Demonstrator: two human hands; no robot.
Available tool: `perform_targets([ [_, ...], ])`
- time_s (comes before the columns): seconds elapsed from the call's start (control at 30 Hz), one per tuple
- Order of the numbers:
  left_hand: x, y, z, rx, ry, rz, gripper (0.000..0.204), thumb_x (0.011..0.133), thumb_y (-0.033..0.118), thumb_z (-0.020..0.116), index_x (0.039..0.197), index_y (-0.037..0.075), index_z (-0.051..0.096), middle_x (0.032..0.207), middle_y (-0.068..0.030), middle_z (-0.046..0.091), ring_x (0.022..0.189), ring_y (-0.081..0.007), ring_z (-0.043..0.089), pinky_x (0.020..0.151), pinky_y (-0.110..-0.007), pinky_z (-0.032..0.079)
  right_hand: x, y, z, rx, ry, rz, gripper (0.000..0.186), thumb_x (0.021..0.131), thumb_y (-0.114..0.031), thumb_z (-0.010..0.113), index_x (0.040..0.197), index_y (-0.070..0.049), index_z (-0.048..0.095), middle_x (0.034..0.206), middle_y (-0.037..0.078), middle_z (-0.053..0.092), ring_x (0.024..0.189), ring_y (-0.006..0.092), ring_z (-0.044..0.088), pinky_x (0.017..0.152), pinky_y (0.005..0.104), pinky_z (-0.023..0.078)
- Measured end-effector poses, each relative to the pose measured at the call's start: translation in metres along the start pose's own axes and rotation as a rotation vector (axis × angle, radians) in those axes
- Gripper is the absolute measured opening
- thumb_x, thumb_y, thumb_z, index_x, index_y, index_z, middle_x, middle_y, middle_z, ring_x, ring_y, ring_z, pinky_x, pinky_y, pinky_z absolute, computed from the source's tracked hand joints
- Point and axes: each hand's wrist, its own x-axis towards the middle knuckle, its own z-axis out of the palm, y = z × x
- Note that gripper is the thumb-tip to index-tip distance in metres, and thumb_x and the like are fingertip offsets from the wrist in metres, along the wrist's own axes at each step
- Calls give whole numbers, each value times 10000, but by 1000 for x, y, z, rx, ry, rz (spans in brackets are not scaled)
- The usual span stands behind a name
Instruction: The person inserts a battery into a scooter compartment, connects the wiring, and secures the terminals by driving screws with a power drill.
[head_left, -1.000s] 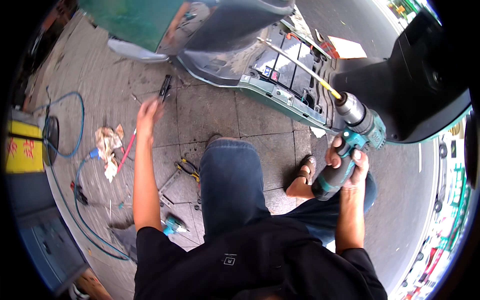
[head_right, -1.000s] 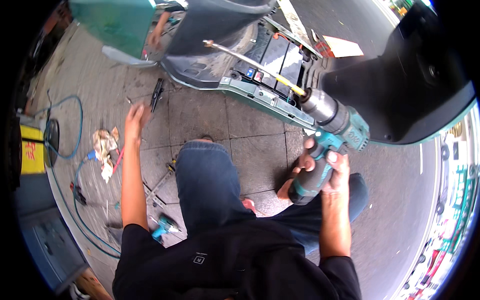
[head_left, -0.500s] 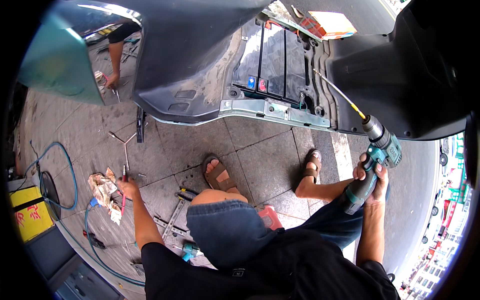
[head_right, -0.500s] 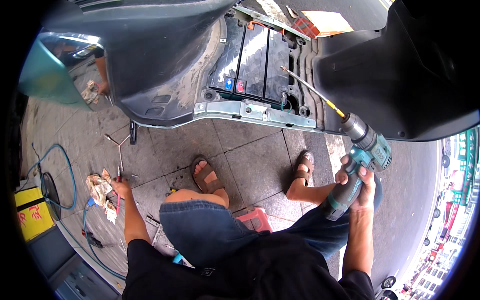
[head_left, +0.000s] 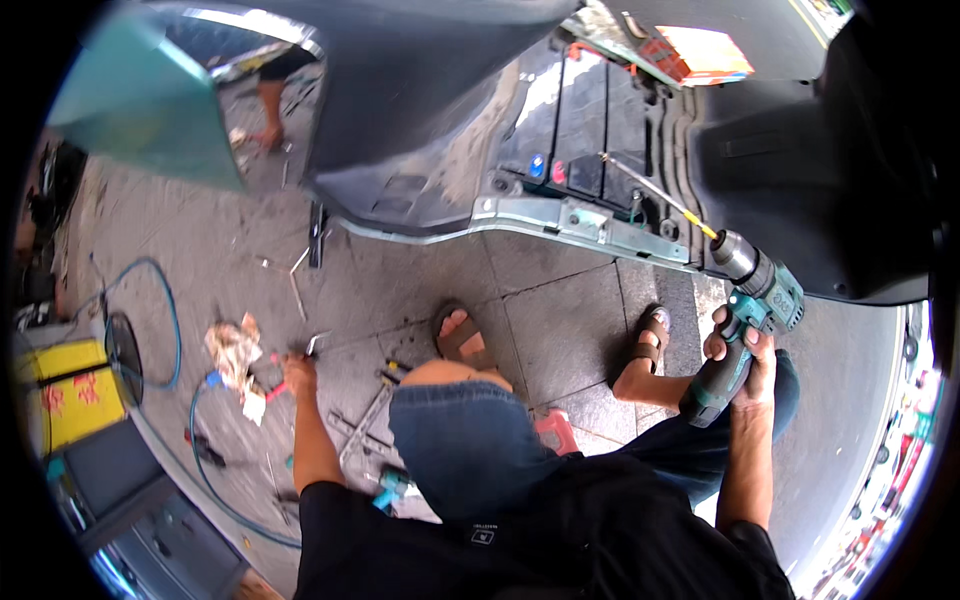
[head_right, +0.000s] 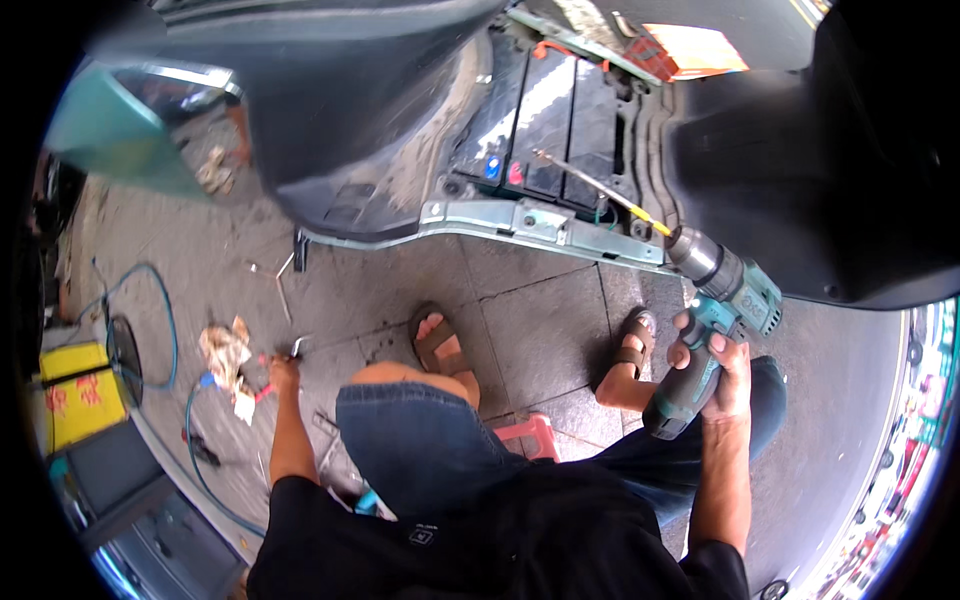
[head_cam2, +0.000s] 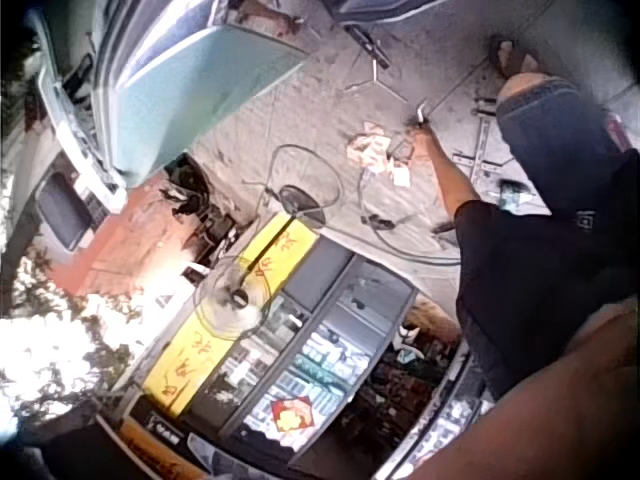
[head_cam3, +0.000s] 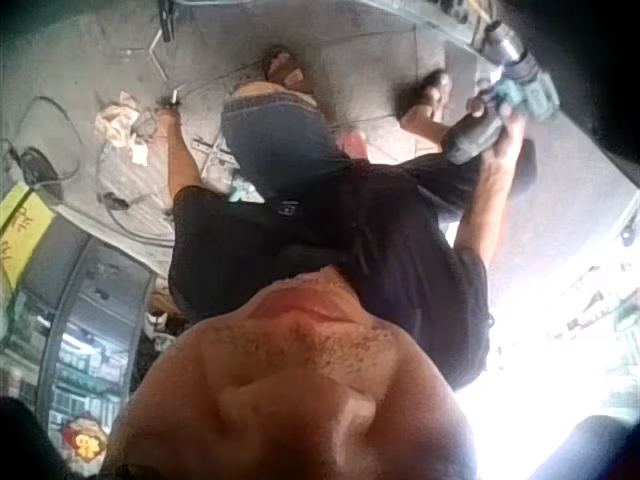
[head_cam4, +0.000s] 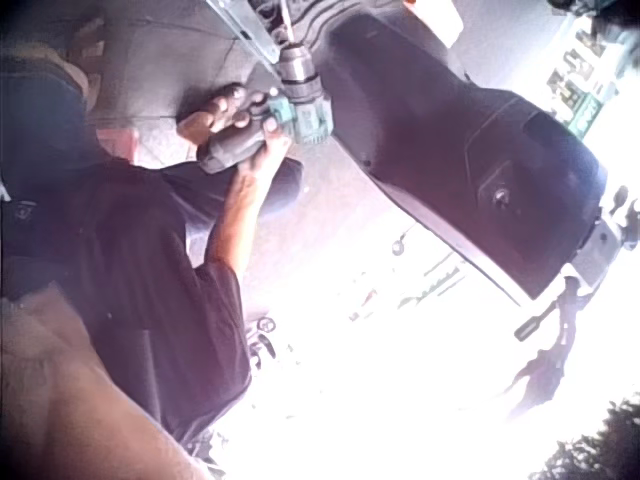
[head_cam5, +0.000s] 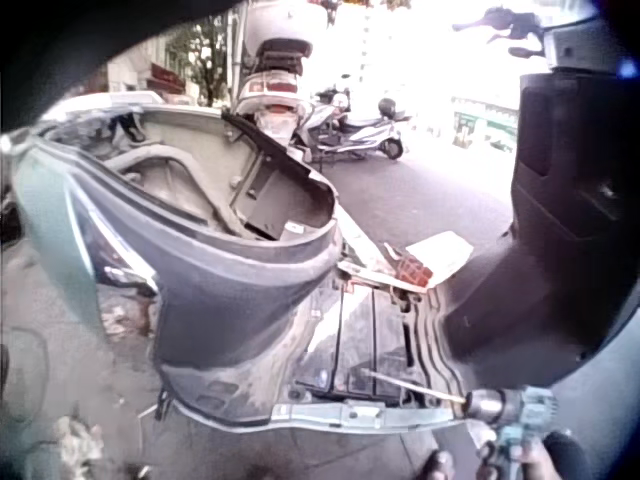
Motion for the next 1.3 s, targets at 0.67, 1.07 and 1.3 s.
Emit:
perform_targets([
  [0.67, -52, 20, 5, -536, 234, -450, 285, 795, 219, 670, 1051, 93, 666, 1072, -144, 663, 1103, -334, 578, 917, -420, 474, -20, 13, -65, 131, -273, -36, 471, 904, -204, 596, 1281, 14, 416, 1163, 124, 566, 712, 146, 461, 709, 307, 383],
  [1.07, -79, 32, 31, -507, 212, 71, 258, 819, 69, 572, 1071, 100, 614, 1109, -175, 580, 1049, -402, 538, 899, -473, 463, -36, 16, -37, 160, 52, 23, 491, 861, -204, 664, 1265, 1, 475, 1052, 122, 602, 678, 167, 524, 656, 293, 470],
  [1.3, -101, 46, 12, -232, 49, 165, 207, 771, 91, 647, 972, 72, 605, 1099, -165, 579, 1059, -365, 562, 917, -448, 473, -48, 3, -29, 76, -1, -68, 457, 845, -231, 650, 1188, 36, 510, 981, 139, 634, 611, 177, 585, 590, 307, 499],
])
